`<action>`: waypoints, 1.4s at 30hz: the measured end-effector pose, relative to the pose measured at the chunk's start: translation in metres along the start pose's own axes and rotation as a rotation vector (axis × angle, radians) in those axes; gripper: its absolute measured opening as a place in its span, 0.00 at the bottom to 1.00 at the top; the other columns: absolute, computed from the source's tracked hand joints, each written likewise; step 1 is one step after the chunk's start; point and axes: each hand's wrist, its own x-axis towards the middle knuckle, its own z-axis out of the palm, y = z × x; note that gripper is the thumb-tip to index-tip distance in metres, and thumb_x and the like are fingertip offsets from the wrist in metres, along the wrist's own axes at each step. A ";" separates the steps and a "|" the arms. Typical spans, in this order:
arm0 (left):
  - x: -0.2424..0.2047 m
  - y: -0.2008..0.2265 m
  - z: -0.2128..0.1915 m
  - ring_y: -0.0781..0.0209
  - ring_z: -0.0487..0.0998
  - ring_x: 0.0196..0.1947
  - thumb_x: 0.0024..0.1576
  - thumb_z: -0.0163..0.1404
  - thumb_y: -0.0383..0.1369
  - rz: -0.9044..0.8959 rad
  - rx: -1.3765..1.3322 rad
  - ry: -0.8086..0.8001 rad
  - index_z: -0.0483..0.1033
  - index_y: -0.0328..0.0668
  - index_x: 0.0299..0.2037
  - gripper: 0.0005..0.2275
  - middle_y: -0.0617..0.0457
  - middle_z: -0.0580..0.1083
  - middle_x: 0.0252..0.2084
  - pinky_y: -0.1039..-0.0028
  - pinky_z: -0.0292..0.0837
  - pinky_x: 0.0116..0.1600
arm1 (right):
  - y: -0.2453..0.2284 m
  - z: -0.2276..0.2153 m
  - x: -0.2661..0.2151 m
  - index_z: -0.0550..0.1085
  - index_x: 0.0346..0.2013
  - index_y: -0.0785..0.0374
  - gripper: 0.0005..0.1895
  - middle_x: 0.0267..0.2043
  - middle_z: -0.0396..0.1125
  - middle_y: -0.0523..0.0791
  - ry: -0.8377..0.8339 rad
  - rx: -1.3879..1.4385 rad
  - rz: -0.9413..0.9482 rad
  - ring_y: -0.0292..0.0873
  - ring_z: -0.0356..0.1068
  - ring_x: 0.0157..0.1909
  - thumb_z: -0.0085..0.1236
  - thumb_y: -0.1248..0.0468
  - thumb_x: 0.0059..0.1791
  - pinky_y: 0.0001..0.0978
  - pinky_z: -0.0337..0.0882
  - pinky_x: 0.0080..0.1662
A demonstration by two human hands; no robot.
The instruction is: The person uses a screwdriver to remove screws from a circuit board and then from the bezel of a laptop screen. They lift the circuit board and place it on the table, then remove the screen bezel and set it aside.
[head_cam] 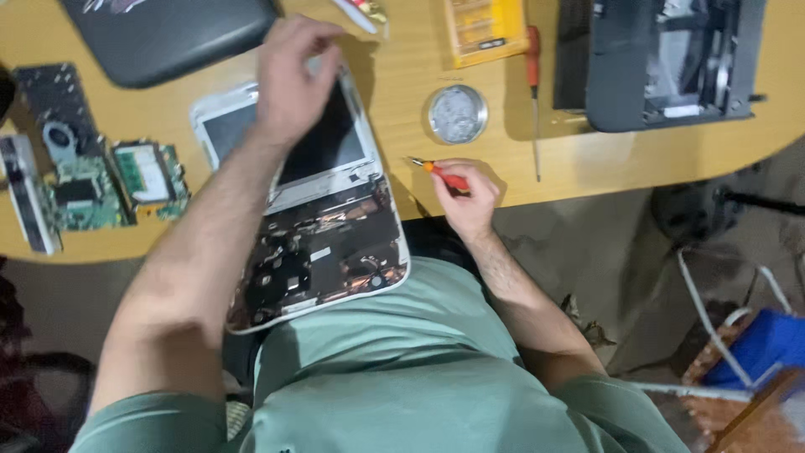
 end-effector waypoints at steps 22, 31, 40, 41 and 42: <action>-0.283 0.010 -0.091 0.44 0.90 0.59 0.72 0.59 0.24 -0.916 -0.308 0.477 0.79 0.44 0.77 0.22 0.39 0.88 0.58 0.50 0.88 0.65 | -0.090 0.120 0.092 0.63 0.74 0.66 0.27 0.54 0.74 0.52 -0.498 0.376 0.156 0.45 0.83 0.54 0.69 0.74 0.66 0.34 0.87 0.58; -0.215 -0.019 -0.120 0.37 0.90 0.67 0.79 0.46 0.28 -0.831 -0.048 0.341 0.73 0.34 0.82 0.21 0.36 0.86 0.72 0.49 0.86 0.74 | -0.145 0.284 0.134 0.66 0.60 0.64 0.13 0.54 0.85 0.52 -0.747 0.110 0.005 0.49 0.89 0.58 0.63 0.67 0.68 0.40 0.85 0.60; -0.215 -0.037 -0.122 0.39 0.94 0.49 0.75 0.55 0.36 -0.972 -0.102 0.341 0.81 0.53 0.72 0.16 0.48 0.92 0.55 0.51 0.85 0.56 | -0.139 0.331 0.139 0.66 0.59 0.56 0.13 0.49 0.80 0.49 -0.781 0.022 0.021 0.46 0.81 0.44 0.64 0.65 0.66 0.39 0.80 0.49; -0.214 -0.036 -0.125 0.40 0.94 0.49 0.75 0.55 0.35 -0.970 -0.111 0.338 0.81 0.51 0.72 0.16 0.48 0.93 0.56 0.52 0.85 0.56 | -0.138 0.332 0.138 0.66 0.59 0.56 0.13 0.49 0.78 0.49 -0.773 0.014 0.017 0.46 0.81 0.44 0.64 0.65 0.67 0.39 0.80 0.48; -0.213 -0.034 -0.127 0.41 0.95 0.49 0.75 0.56 0.35 -0.967 -0.121 0.335 0.81 0.50 0.71 0.16 0.48 0.93 0.56 0.52 0.86 0.55 | -0.136 0.332 0.138 0.66 0.59 0.57 0.13 0.49 0.77 0.49 -0.765 0.006 0.013 0.46 0.80 0.43 0.64 0.66 0.67 0.39 0.80 0.47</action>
